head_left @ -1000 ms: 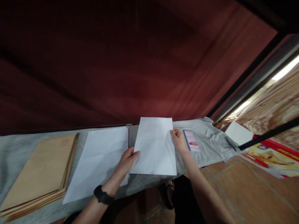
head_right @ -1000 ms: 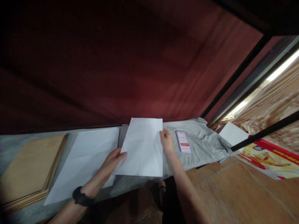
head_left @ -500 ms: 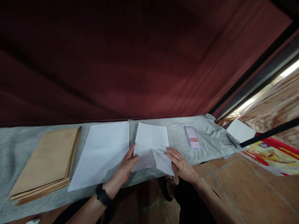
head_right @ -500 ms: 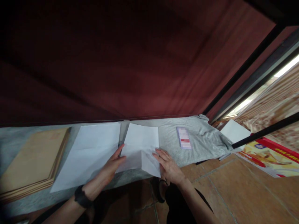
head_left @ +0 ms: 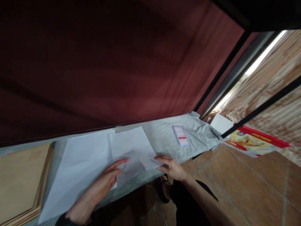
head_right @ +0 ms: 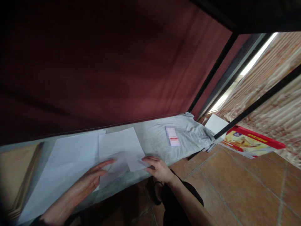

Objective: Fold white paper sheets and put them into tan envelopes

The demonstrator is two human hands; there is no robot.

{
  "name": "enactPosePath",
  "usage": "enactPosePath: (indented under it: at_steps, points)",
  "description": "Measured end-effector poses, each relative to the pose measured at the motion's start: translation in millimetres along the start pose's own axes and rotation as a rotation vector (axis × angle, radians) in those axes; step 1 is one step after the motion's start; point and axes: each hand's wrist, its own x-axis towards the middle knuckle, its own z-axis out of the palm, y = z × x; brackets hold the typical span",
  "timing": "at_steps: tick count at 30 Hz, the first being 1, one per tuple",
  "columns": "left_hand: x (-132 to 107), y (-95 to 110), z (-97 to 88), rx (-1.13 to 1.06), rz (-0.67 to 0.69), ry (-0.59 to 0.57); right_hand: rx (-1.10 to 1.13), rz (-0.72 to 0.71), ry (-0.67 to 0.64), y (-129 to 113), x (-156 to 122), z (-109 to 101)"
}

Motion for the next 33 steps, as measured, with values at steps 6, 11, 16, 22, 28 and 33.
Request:
enactPosePath:
  at_steps: [6, 11, 16, 22, 28, 33]
  points:
    - [12, -2, -6.2, -0.057, -0.091, -0.156, -0.058, -0.075, 0.070, 3, -1, -11]
    - [6, -3, 1.8, -0.061, -0.118, -0.195, -0.108, -0.087, -0.006, 7, -2, -9]
    - [2, -10, -22.2, 0.048, -0.075, -0.190, -0.066, -0.088, -0.088, 6, -5, -8]
    - [6, -41, -33.0, 0.815, 0.586, -0.044, -0.008, -0.011, -0.081, 3, -3, -4]
    - [12, -41, -17.2, 1.049, 0.650, -0.195, 0.064, 0.023, -0.080, 3, 5, 2]
    - [18, -32, -10.9, 0.817, 0.519, -0.143, 0.141, 0.134, -0.031, 8, 4, 2]
